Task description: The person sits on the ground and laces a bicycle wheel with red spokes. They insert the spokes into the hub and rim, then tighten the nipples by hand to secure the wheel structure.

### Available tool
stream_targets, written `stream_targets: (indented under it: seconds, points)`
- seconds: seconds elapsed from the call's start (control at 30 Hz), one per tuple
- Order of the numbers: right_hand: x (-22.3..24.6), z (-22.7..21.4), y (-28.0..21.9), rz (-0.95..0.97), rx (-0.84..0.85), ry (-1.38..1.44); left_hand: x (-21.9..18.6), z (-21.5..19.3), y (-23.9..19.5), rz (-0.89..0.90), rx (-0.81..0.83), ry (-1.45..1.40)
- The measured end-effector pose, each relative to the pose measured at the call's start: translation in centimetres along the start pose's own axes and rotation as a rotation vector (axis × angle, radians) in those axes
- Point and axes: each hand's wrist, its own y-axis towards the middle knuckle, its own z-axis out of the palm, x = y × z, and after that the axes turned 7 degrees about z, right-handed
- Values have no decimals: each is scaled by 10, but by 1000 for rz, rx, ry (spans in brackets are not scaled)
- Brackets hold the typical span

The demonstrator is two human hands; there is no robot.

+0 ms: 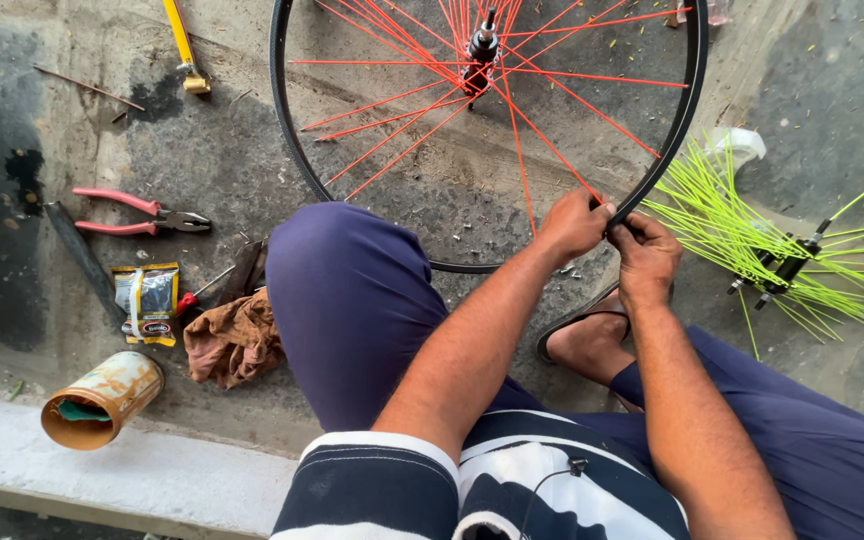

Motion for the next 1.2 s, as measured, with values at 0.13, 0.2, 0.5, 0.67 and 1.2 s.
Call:
stream_targets:
  seconds: [0.13, 0.2, 0.5, 0.67, 1.2]
  points:
    - [2, 5, -3, 2, -2, 12, -13, -4, -6, -31, -15, 247]
    - [6, 11, -3, -6, 10, 61, -17, -5, -8, -86, -14, 290]
    - [-16, -2, -7, 40, -38, 3, -13, 1, -11, -55, -52, 225]
    - [-94, 1, -19, -211, 174, -1132, -17, 0, -18, 15, -66, 228]
    - [-137, 125, 27, -913, 1036, -1119, -32, -33, -43, -3, -22, 164]
